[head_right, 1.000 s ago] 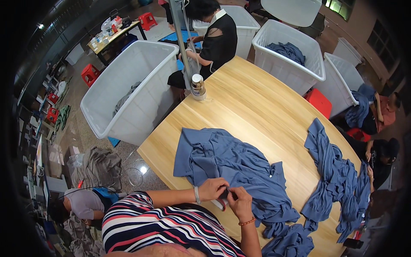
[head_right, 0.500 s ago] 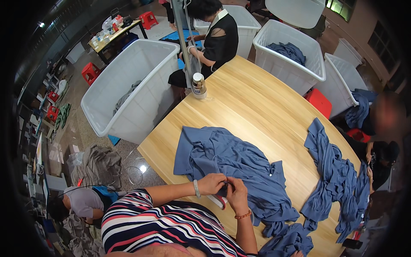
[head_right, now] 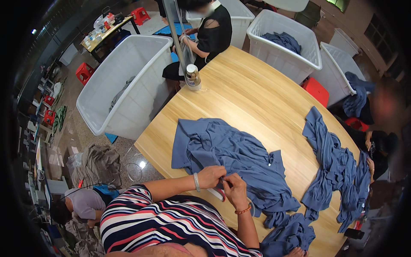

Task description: The recorder uses a thread nipper to trim loose threads and excess material from blue fabric garment pieces on a workbench.

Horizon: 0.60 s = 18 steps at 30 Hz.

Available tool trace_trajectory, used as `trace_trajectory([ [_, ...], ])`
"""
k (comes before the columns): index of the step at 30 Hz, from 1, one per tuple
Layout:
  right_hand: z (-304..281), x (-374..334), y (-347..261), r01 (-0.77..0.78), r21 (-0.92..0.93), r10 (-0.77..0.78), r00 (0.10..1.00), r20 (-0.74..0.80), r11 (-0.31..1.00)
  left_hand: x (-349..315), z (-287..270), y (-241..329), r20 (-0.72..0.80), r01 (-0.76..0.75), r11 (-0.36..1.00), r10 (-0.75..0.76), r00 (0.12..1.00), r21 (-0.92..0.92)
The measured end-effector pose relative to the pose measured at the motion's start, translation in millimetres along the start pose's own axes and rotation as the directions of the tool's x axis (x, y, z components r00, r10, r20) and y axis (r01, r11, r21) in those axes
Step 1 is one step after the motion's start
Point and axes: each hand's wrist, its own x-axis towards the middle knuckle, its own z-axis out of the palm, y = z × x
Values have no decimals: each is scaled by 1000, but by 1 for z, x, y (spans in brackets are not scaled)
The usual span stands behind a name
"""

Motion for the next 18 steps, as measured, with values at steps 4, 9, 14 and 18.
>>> trace_trajectory([
  [4,4,-2,14,-175,240,175,984,25,955,5,-2,3,-34,-64,992,68,997,113],
  [9,-14,16,6,-378,477,416,909,27,794,5,-32,37,-250,-108,993,119,961,56],
  [14,-27,26,-4,-412,594,477,877,54,691,13,-20,30,-95,64,985,-80,992,-157],
  [18,-37,25,-16,-430,673,491,864,114,602,15,-5,12,84,205,963,-193,978,-174],
])
